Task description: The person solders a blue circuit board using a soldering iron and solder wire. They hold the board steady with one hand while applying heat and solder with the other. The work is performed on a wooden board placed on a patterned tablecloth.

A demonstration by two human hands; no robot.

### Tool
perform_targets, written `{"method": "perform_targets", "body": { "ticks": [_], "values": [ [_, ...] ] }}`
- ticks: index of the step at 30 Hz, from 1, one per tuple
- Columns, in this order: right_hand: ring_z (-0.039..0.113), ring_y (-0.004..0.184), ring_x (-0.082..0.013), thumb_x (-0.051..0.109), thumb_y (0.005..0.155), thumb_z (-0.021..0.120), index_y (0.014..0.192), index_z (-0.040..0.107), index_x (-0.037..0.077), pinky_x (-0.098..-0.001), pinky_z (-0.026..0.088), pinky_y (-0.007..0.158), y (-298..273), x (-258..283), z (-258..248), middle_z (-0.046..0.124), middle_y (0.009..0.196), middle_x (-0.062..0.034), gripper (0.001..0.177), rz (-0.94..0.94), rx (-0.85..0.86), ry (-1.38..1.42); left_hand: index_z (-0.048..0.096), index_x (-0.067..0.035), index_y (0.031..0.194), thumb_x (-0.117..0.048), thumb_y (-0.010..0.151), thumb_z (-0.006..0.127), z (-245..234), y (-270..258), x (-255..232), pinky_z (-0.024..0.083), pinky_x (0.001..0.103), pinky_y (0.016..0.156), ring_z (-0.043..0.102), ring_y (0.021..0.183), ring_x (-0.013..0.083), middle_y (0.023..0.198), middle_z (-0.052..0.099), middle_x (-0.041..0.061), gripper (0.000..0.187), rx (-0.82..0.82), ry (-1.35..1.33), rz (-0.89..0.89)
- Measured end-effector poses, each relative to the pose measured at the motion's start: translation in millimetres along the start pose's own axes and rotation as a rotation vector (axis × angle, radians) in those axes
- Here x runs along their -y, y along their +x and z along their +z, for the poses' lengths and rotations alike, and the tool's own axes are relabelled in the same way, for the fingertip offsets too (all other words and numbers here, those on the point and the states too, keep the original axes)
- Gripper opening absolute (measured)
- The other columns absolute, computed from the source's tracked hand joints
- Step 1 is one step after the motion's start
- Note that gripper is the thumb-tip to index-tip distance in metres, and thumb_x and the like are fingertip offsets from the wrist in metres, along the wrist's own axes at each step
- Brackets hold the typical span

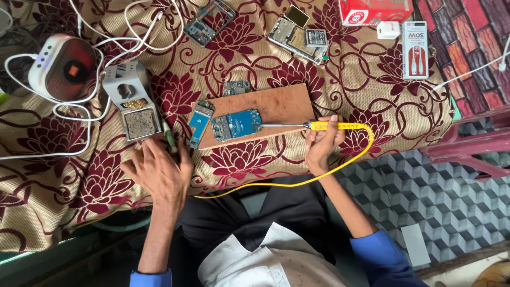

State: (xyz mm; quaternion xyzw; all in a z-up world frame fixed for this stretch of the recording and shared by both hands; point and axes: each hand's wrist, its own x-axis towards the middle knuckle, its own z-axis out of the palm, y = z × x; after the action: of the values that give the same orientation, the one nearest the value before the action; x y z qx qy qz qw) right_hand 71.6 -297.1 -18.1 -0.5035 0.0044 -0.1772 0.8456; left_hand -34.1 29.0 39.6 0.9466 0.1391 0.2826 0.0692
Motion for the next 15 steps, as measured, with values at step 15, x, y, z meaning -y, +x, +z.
{"method": "perform_targets", "body": {
  "ticks": [15],
  "values": [
    [0.036,0.039,-0.0119,0.037,0.114,0.043,0.098,0.048,0.006,-0.0263,0.028,0.039,-1.7,2.1,0.6,0.039,0.057,-0.0026,0.036,0.005,0.023,-0.005,0.060,-0.002,0.123,-0.022,0.108,0.063,3.5,-0.8,-7.2,0.029,0.054,0.099,0.059,0.080,0.0226,0.088,0.065,0.008,0.025,0.140,-0.296,-0.157]
  ]
}}
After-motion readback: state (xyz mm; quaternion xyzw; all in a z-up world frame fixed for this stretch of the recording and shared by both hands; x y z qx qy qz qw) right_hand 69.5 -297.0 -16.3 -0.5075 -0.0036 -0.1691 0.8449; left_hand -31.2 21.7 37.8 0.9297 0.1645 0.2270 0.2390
